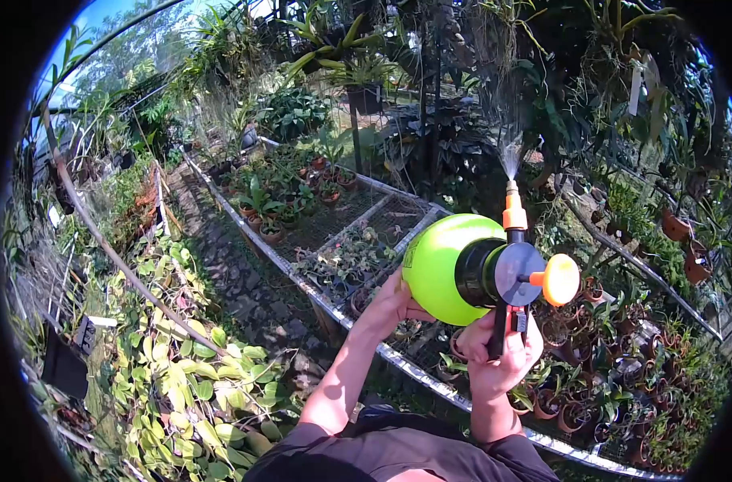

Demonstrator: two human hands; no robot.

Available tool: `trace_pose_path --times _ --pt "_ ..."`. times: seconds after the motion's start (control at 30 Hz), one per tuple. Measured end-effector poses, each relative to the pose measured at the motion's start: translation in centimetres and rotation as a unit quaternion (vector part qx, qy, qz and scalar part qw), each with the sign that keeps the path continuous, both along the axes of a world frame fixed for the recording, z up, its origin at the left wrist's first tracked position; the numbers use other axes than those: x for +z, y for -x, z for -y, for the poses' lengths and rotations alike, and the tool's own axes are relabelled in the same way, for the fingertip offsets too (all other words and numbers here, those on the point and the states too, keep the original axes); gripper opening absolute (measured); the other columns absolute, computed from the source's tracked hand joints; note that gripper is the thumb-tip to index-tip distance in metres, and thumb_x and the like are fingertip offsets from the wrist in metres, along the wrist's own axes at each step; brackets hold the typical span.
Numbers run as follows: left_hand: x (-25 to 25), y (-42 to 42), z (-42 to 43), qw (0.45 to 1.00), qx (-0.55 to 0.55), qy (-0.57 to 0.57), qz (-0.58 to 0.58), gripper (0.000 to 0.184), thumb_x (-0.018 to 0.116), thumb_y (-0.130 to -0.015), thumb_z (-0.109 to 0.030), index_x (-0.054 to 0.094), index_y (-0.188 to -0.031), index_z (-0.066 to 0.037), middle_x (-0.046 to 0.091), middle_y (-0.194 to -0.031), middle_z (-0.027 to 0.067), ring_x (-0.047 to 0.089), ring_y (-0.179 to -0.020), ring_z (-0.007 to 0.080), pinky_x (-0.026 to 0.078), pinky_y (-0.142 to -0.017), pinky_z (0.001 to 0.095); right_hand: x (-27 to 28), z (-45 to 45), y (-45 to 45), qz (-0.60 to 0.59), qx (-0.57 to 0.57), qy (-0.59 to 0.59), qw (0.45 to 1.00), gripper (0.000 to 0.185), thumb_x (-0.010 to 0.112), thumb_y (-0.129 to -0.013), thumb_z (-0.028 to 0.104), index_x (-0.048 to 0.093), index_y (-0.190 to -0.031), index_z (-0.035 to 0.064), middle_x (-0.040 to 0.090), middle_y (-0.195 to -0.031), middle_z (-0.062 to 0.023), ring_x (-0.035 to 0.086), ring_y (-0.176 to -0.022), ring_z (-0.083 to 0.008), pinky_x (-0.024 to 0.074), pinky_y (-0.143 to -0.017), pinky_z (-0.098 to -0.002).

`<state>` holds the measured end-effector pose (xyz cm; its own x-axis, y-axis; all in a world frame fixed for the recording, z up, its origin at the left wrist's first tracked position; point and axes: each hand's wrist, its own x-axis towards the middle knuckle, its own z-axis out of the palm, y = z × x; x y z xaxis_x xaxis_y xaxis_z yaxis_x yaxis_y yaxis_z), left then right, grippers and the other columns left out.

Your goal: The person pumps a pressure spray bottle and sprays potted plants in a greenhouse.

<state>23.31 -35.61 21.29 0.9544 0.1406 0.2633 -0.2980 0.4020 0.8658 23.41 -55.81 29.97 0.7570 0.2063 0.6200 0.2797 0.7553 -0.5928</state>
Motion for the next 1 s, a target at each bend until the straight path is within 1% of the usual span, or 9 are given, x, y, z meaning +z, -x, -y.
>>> trace_pose_path --times 0.3,0.47,0.57,0.67,0.73,0.8,0.87,0.93,1.0 --pt "-3.6 -3.4 5.0 0.976 -0.207 0.061 0.021 0.078 0.056 -0.090 -0.051 0.018 -0.145 -0.010 0.058 -0.120 0.0149 0.068 -0.095 0.0281 0.059 -0.076 0.0387 -1.4 3.1 2.4 -0.099 -0.148 0.026 0.984 0.037 0.056 -0.089 0.034 0.050 -0.085 -0.0026 0.044 -0.052 -0.0023 0.039 -0.038 -0.0073 0.0287 -0.035 -0.0211" --pt "-5.1 -2.9 4.0 0.965 -0.249 0.086 -0.003 0.076 0.054 -0.092 -0.049 0.016 -0.146 -0.011 0.057 -0.122 0.0171 0.067 -0.097 0.0311 0.058 -0.081 0.0411 -2.8 1.4 2.3 -0.071 -0.143 0.034 0.987 0.041 0.058 -0.088 0.034 0.052 -0.092 -0.0056 0.050 -0.061 -0.0043 0.040 -0.040 -0.0053 0.0284 -0.035 -0.0196" --pt "-5.4 -1.9 1.9 0.970 -0.226 0.094 -0.003 0.077 0.054 -0.091 -0.051 0.017 -0.145 -0.011 0.056 -0.124 0.0170 0.067 -0.099 0.0314 0.058 -0.082 0.0412 -2.6 -0.6 2.6 -0.058 -0.134 0.045 0.988 0.044 0.061 -0.087 0.036 0.054 -0.092 -0.0070 0.053 -0.068 -0.0054 0.042 -0.041 -0.0058 0.0294 -0.035 -0.0196" --pt "-5.3 -0.4 -1.2 0.980 -0.175 0.096 0.006 0.077 0.053 -0.091 -0.052 0.017 -0.145 -0.011 0.056 -0.125 0.0165 0.066 -0.100 0.0312 0.058 -0.082 0.0410 -2.1 -2.8 2.5 -0.032 -0.056 0.070 0.995 0.043 0.060 -0.087 0.034 0.055 -0.091 -0.0085 0.054 -0.067 -0.0065 0.046 -0.042 -0.0080 0.0316 -0.036 -0.0211" --pt "-5.0 0.8 -3.4 0.987 -0.130 0.096 0.007 0.077 0.053 -0.091 -0.052 0.017 -0.145 -0.011 0.056 -0.126 0.0161 0.066 -0.101 0.0306 0.058 -0.081 0.0409 -1.3 -5.0 2.9 -0.033 -0.026 0.065 0.997 0.037 0.058 -0.088 0.029 0.056 -0.088 -0.0083 0.054 -0.061 -0.0064 0.048 -0.041 -0.0089 0.0329 -0.037 -0.0219" --pt "-4.1 2.7 -5.2 0.994 -0.059 0.091 0.003 0.075 0.052 -0.091 -0.053 0.021 -0.144 -0.010 0.055 -0.126 0.0148 0.066 -0.102 0.0283 0.059 -0.080 0.0402 0.3 -7.1 3.4 0.011 -0.008 0.130 0.991 0.041 0.056 -0.089 0.034 0.052 -0.086 -0.0063 0.046 -0.050 -0.0036 0.040 -0.038 -0.0093 0.0326 -0.038 -0.0246" --pt "-2.7 5.0 -6.4 0.996 0.021 0.081 0.025 0.074 0.051 -0.091 -0.053 0.025 -0.143 -0.008 0.055 -0.127 0.0137 0.065 -0.105 0.0269 0.059 -0.080 0.0405 0.6 -9.1 3.6 0.029 0.040 0.128 0.991 0.042 0.055 -0.090 0.035 0.053 -0.088 -0.0075 0.047 -0.051 -0.0037 0.040 -0.040 -0.0087 0.0324 -0.039 -0.0241" --pt "-2.3 7.0 -8.0 0.994 0.077 0.072 0.033 0.072 0.051 -0.092 -0.053 0.029 -0.141 -0.006 0.053 -0.128 0.0124 0.063 -0.107 0.0238 0.058 -0.082 0.0390 0.0 -10.9 3.5 0.047 0.140 0.067 0.987 0.022 0.051 -0.092 0.012 0.057 -0.089 -0.0088 0.056 -0.059 -0.0058 0.049 -0.044 -0.0087 0.0352 -0.041 -0.0217" --pt "-3.3 8.6 -10.1 0.989 0.115 0.093 0.022 0.073 0.052 -0.091 -0.053 0.029 -0.142 -0.007 0.053 -0.128 0.0116 0.062 -0.108 0.0225 0.058 -0.084 0.0384 -0.1 -12.2 4.1 0.060 0.158 0.077 0.983 0.022 0.049 -0.092 0.011 0.058 -0.090 -0.0092 0.055 -0.058 -0.0048 0.048 -0.044 -0.0085 0.0355 -0.042 -0.0224"
